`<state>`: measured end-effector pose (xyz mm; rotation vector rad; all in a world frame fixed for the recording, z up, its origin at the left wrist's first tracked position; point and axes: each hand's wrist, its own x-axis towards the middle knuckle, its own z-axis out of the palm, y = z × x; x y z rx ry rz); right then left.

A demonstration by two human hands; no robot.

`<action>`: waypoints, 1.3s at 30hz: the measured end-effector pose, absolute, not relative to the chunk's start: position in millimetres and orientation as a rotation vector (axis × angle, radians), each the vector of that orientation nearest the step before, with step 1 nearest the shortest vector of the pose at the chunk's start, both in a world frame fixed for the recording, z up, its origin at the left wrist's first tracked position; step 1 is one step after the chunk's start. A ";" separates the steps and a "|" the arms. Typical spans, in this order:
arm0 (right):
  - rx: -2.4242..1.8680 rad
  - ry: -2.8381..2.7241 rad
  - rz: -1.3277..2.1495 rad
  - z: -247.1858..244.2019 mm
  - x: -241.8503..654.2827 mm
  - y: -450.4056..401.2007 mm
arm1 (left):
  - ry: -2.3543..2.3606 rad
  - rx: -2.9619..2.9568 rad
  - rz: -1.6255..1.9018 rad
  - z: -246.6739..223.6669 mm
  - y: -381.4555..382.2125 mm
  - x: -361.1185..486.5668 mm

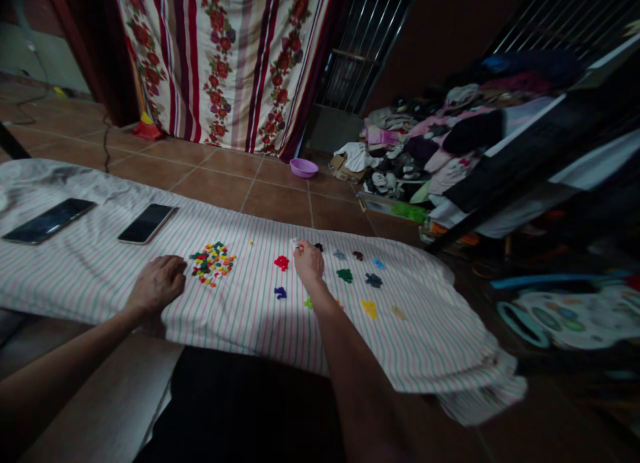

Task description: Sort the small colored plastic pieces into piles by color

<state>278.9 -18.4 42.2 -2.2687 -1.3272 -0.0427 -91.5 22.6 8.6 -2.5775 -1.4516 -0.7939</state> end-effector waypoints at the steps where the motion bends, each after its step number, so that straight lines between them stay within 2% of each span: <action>1: -2.301 -1.285 -0.028 43.2 284.4 -20.1 | -1.456 -2.576 -0.799 8.6 22.4 -91.4; 10: -2.524 -1.097 -0.018 48.5 323.2 -31.0 | -1.445 -2.578 -0.832 10.6 21.2 -90.9; 39: -2.452 -1.236 -0.065 51.2 330.8 -26.1 | -1.467 -2.577 -0.792 8.6 23.6 -91.7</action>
